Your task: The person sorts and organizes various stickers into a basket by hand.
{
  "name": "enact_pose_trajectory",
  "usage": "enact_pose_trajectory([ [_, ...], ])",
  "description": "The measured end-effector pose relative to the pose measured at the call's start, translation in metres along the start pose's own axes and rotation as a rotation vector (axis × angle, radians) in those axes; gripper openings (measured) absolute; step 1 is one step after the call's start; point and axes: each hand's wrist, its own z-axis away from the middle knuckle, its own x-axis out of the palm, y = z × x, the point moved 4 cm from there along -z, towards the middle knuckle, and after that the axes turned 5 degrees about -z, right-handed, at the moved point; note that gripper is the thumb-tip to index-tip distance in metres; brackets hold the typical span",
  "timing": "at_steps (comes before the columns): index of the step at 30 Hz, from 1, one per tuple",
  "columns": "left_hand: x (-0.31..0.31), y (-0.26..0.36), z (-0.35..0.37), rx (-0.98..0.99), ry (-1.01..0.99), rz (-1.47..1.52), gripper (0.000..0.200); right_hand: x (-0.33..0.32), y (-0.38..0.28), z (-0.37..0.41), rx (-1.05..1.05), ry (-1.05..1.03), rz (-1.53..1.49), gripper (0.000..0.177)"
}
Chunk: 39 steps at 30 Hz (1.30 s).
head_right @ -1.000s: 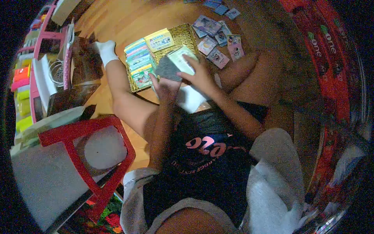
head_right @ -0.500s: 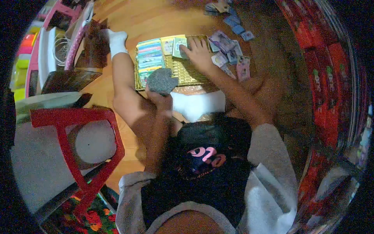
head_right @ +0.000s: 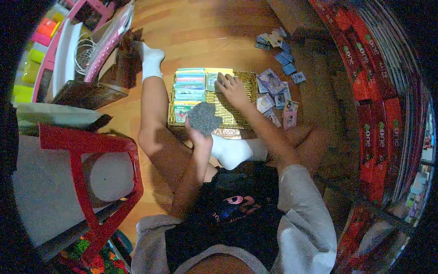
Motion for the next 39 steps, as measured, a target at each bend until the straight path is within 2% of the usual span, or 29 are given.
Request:
enact_pose_trajectory([
  [2,-0.003,-0.004,-0.001,-0.007,0.05,0.012,0.045,0.003,-0.001,0.0,0.022,0.039,-0.021,0.041],
  [9,-0.005,-0.01,-0.003,-0.009,-0.005,-0.048,0.041,-0.007,-0.006,-0.005,0.095,0.045,-0.105,0.042],
  [12,-0.007,-0.012,-0.006,-0.022,-0.05,-0.065,0.042,-0.029,0.002,0.0,0.205,0.197,-0.28,0.053],
  [14,-0.013,-0.018,-0.006,-0.028,-0.075,-0.053,0.042,-0.039,0.056,0.023,0.503,0.336,-0.324,0.055],
  [15,-0.014,-0.02,-0.006,-0.05,-0.114,-0.048,0.043,-0.027,0.087,0.042,0.671,0.36,-0.515,0.051],
  [17,-0.011,-0.019,-0.007,-0.09,-0.206,-0.044,0.044,-0.024,0.121,0.076,0.844,0.399,-0.712,0.049],
  [19,-0.002,-0.022,0.001,-0.06,-0.174,-0.077,0.043,-0.036,0.135,0.091,0.798,0.175,-0.4,0.058],
  [20,0.002,-0.023,0.005,-0.03,-0.132,-0.098,0.043,-0.037,0.136,0.096,0.805,0.192,-0.395,0.058],
  [22,-0.002,-0.032,-0.003,-0.063,-0.191,-0.094,0.043,-0.022,0.136,0.107,0.842,-0.035,-0.471,0.073],
  [24,-0.003,-0.038,-0.005,-0.092,-0.237,-0.092,0.042,0.005,0.143,0.118,0.851,-0.063,-0.394,0.075],
  [28,-0.003,-0.033,-0.002,-0.086,-0.22,-0.132,0.042,0.002,0.138,0.118,0.925,-0.197,-0.252,0.083],
  [32,-0.007,-0.034,-0.001,-0.094,-0.255,-0.118,0.041,-0.015,0.135,0.115,0.954,-0.22,-0.297,0.082],
  [34,-0.009,-0.036,-0.004,-0.076,-0.266,-0.14,0.042,-0.036,0.127,0.113,0.986,-0.075,-0.468,0.077],
  [35,-0.011,-0.037,-0.005,-0.055,-0.269,-0.158,0.042,-0.044,0.123,0.112,0.987,-0.081,-0.466,0.077],
  [37,-0.011,-0.039,-0.003,-0.072,-0.256,-0.14,0.042,-0.063,0.112,0.109,0.979,0.156,-0.753,0.07],
  [38,-0.011,-0.039,-0.002,-0.084,-0.25,-0.123,0.043,-0.071,0.102,0.108,0.978,0.142,-0.752,0.07],
  [39,-0.008,-0.037,0.003,-0.086,-0.239,-0.116,0.043,-0.081,0.084,0.105,0.923,0.172,-0.922,0.067],
])
